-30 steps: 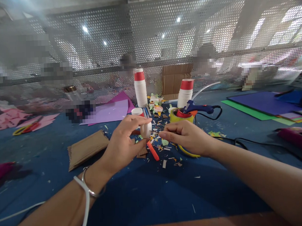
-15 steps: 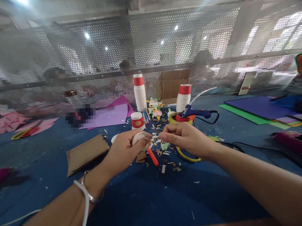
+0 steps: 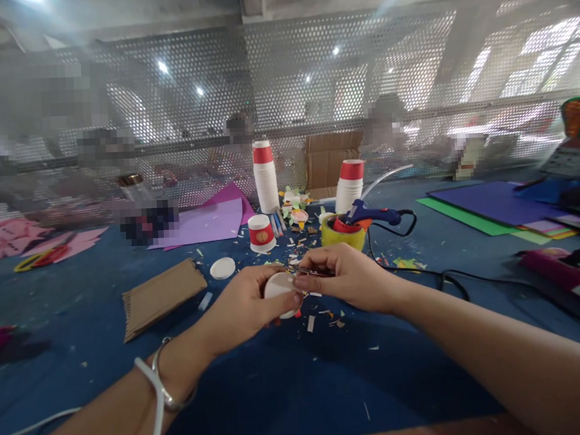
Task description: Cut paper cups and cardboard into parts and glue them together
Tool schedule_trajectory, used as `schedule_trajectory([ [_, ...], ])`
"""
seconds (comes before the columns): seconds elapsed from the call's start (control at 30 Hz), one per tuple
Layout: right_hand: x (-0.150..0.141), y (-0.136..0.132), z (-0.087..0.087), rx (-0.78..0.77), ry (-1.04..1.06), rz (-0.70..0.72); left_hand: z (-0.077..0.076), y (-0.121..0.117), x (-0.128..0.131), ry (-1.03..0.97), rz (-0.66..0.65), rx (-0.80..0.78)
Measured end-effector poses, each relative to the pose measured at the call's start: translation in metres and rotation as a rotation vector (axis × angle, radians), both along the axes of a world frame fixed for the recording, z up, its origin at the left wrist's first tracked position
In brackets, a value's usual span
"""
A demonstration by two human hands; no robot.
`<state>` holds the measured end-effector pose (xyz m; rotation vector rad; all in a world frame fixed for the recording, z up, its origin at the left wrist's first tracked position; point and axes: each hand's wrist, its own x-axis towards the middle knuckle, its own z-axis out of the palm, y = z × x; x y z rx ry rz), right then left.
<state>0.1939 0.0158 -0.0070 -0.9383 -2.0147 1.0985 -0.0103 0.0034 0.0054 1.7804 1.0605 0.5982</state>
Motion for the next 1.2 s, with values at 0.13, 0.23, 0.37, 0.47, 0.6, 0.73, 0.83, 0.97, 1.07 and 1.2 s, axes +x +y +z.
schedule_trajectory([
  [0.13,0.000,0.002,-0.002,-0.027,-0.003,0.000,0.000,0.001,-0.001,-0.007,0.070,0.085],
  [0.23,0.000,0.002,-0.002,-0.041,0.004,0.014,0.001,0.001,0.000,-0.047,0.041,0.008],
  [0.37,0.001,0.003,-0.002,-0.105,0.073,0.029,0.001,0.000,0.000,-0.136,0.018,-0.102],
  [0.47,0.003,0.003,-0.002,-0.219,0.110,0.069,-0.001,0.002,-0.002,-0.170,-0.008,-0.162],
  [0.6,0.004,0.002,-0.001,-0.286,0.136,0.131,-0.003,0.005,-0.006,-0.208,-0.092,-0.224],
  [0.73,0.004,0.002,-0.001,-0.224,0.121,0.140,-0.003,0.004,-0.006,-0.202,-0.066,-0.189],
  [0.83,0.003,0.003,-0.001,-0.131,0.075,0.133,-0.003,0.002,-0.003,-0.160,-0.007,-0.142],
  [0.97,0.000,0.000,-0.002,-0.011,-0.034,0.058,-0.003,-0.001,0.001,-0.147,0.020,-0.161],
  [1.07,-0.001,-0.002,-0.001,0.031,-0.052,0.022,-0.003,-0.003,0.003,-0.171,0.023,-0.186],
  [1.2,-0.001,-0.002,0.001,0.033,-0.057,0.030,-0.004,-0.004,0.003,-0.170,0.016,-0.184],
])
